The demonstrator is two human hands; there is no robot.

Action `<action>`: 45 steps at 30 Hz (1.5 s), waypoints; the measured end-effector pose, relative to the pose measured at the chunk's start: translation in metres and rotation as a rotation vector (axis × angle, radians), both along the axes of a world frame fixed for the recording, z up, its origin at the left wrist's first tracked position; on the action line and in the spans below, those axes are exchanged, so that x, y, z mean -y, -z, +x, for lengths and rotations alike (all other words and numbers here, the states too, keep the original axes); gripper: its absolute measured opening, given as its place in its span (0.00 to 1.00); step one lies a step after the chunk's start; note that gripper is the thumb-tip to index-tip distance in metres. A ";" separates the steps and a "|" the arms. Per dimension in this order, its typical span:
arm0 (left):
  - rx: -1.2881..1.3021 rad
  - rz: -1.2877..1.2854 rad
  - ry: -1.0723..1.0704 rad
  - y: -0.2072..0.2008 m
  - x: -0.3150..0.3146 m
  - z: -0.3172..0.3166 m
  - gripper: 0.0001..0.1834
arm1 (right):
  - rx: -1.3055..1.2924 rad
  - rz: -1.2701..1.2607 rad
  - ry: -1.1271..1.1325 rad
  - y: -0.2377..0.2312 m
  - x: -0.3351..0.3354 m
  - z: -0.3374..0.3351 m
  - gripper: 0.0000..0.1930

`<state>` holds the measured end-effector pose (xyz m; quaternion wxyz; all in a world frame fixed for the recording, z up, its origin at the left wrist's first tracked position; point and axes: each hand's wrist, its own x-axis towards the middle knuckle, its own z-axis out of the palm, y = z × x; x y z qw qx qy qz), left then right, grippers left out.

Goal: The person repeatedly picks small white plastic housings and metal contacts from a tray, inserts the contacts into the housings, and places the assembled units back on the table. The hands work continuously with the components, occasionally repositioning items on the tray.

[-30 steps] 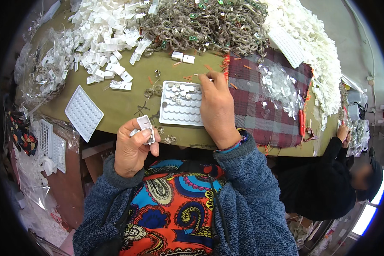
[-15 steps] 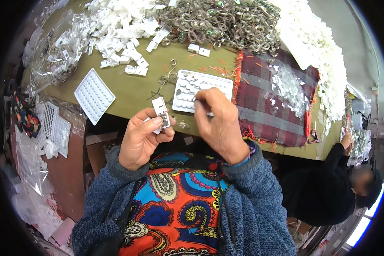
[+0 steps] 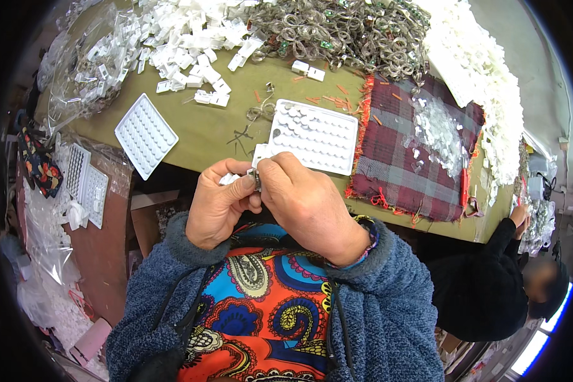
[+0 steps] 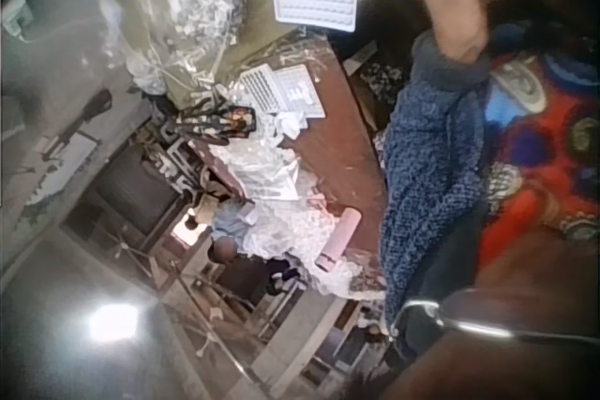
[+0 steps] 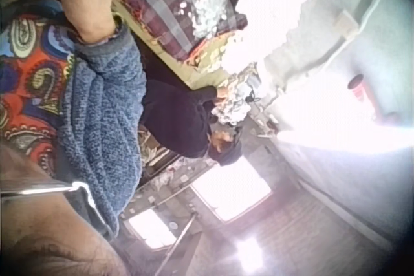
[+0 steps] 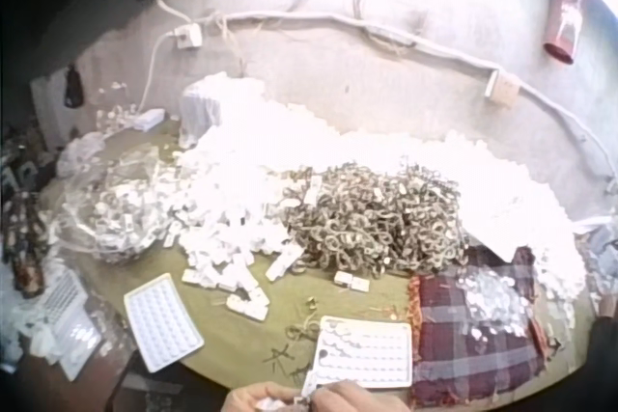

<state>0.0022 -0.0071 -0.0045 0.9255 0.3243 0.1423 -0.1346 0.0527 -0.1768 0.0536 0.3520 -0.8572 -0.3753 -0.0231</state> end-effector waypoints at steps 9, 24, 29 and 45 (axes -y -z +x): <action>-0.021 -0.017 -0.051 -0.001 0.006 0.003 0.11 | -0.127 -0.211 -0.352 -0.025 0.008 0.040 0.08; 0.118 0.069 -0.053 -0.016 -0.007 0.000 0.08 | -0.470 0.450 -0.079 -0.003 0.010 0.002 0.13; 0.024 0.182 0.132 -0.014 0.005 0.002 0.07 | -1.039 0.707 0.110 0.010 0.004 -0.001 0.06; -0.035 -0.126 0.273 -0.008 0.030 0.008 0.21 | 0.445 0.344 -0.121 0.028 0.044 0.007 0.18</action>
